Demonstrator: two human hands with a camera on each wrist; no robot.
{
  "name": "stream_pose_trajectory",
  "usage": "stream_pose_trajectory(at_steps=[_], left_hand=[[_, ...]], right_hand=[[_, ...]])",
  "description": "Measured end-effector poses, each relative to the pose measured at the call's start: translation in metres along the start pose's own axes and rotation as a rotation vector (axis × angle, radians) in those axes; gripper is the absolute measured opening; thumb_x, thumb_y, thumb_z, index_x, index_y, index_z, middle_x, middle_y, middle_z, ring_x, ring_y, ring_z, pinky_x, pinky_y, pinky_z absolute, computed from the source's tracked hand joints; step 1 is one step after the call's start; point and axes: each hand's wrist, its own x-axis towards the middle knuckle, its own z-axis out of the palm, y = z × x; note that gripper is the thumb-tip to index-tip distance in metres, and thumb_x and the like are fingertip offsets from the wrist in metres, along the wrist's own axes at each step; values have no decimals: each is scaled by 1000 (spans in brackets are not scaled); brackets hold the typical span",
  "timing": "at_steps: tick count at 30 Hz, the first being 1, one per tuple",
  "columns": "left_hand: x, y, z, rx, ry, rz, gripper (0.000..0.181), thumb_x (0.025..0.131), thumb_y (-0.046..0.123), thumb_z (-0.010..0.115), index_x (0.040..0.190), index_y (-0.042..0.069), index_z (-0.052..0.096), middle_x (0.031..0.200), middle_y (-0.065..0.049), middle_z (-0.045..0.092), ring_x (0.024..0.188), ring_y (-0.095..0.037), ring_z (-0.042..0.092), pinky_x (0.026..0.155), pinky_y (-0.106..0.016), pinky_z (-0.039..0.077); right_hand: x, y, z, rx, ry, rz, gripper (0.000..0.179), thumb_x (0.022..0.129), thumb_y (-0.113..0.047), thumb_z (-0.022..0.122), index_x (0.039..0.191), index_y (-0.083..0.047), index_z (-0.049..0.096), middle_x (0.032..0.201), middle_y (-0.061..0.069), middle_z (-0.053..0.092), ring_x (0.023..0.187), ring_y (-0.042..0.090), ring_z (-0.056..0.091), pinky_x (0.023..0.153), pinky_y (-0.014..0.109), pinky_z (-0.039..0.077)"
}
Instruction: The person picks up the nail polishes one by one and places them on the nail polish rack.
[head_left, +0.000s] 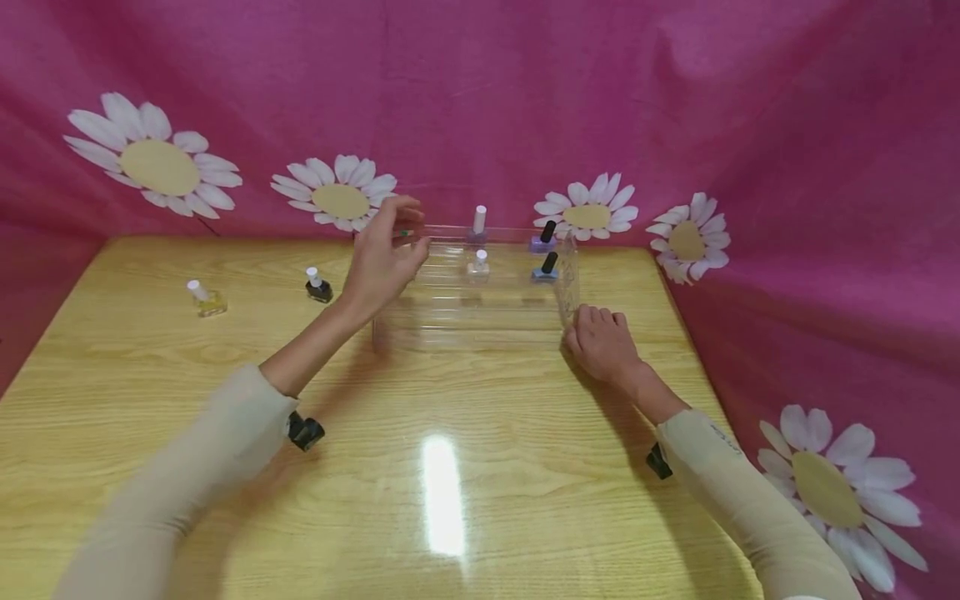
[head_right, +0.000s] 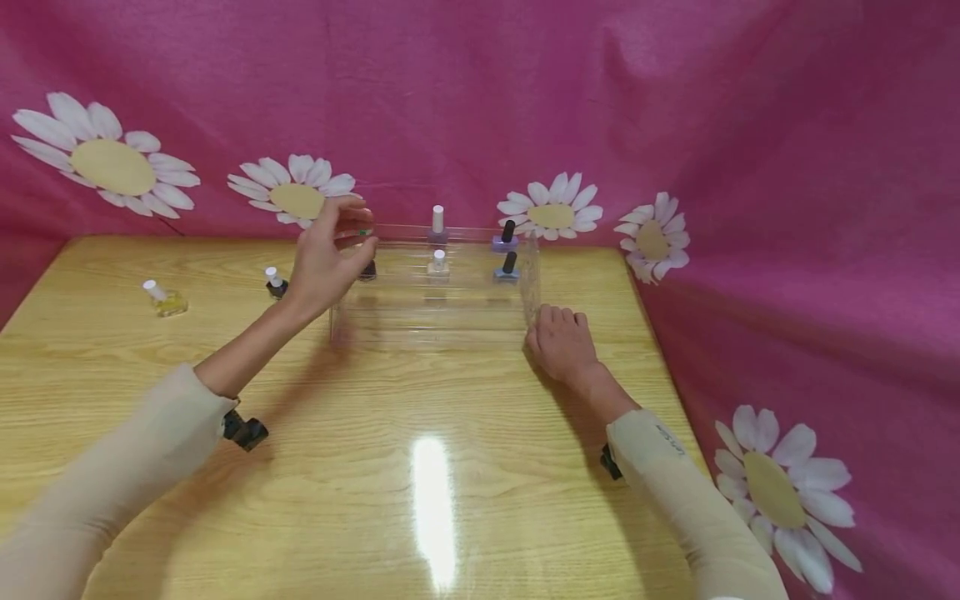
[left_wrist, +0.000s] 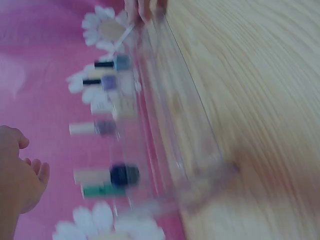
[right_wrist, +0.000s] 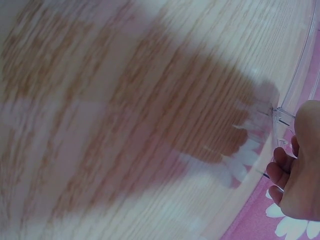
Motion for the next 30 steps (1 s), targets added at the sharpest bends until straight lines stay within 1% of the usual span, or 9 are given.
stream_pose_trajectory(at_steps=[3,7,10,12,15,18,23,27,30], left_hand=[[-9,-12,-26,8,28,-43,40,86,-11,66,124,-7,53,110,-21,63,99,-29,65,88,-38,55],[-25,-32,-63,56,69,-136,41,87,-12,65,126,-9,51,112,-21,62,99,-22,64,89,-29,54],[-37,-51,-92,137,97,-209,43,88,-10,65,129,-8,50,116,-19,61,102,-18,60,91,-29,53],[-44,-62,-109,186,116,-246,44,89,-9,64,130,-8,49,118,-19,60,105,-18,57,94,-32,51],[-53,-73,-131,230,150,-295,43,90,-7,63,131,-8,48,117,-12,59,108,-18,56,97,-33,49],[-61,-78,-149,239,183,-331,44,90,-5,64,131,-7,48,115,-4,57,108,-14,56,99,-33,48],[-74,-88,-172,262,231,-392,43,90,-1,64,131,-3,50,112,6,55,107,-6,53,102,-31,45],[-83,-98,-187,279,285,-444,41,89,1,65,129,0,53,111,12,54,108,-6,53,102,-27,43],[-87,-105,-194,266,316,-487,43,88,3,66,130,3,54,111,14,54,110,-8,53,102,-25,42]], right_hand=[[0,0,1,-5,4,-8,23,105,-22,37,93,-2,42,83,14,46,84,39,49,75,50,35],[-1,0,0,-12,1,-6,24,105,-22,37,92,-2,41,82,13,45,83,39,49,74,49,35],[-1,-1,-1,-7,2,-4,24,105,-22,37,92,-2,41,82,13,44,83,39,48,73,49,35],[-1,-2,-2,-3,7,-5,24,105,-22,37,91,-2,41,82,13,44,83,39,48,73,49,34],[-1,-2,-2,-1,11,-4,24,105,-22,38,91,-2,42,82,13,44,82,39,48,72,49,34],[-1,-2,-1,-5,13,-5,24,105,-21,38,91,-2,42,81,12,43,81,38,48,72,48,34],[-1,-1,1,-11,20,-9,23,105,-21,39,90,-3,41,80,11,43,79,37,48,72,48,34],[0,-1,2,-15,31,-14,23,104,-20,40,89,-3,42,79,12,43,79,38,48,72,49,35],[0,-1,3,-11,32,-12,23,104,-21,40,89,-3,42,80,12,43,80,38,49,72,49,35]])
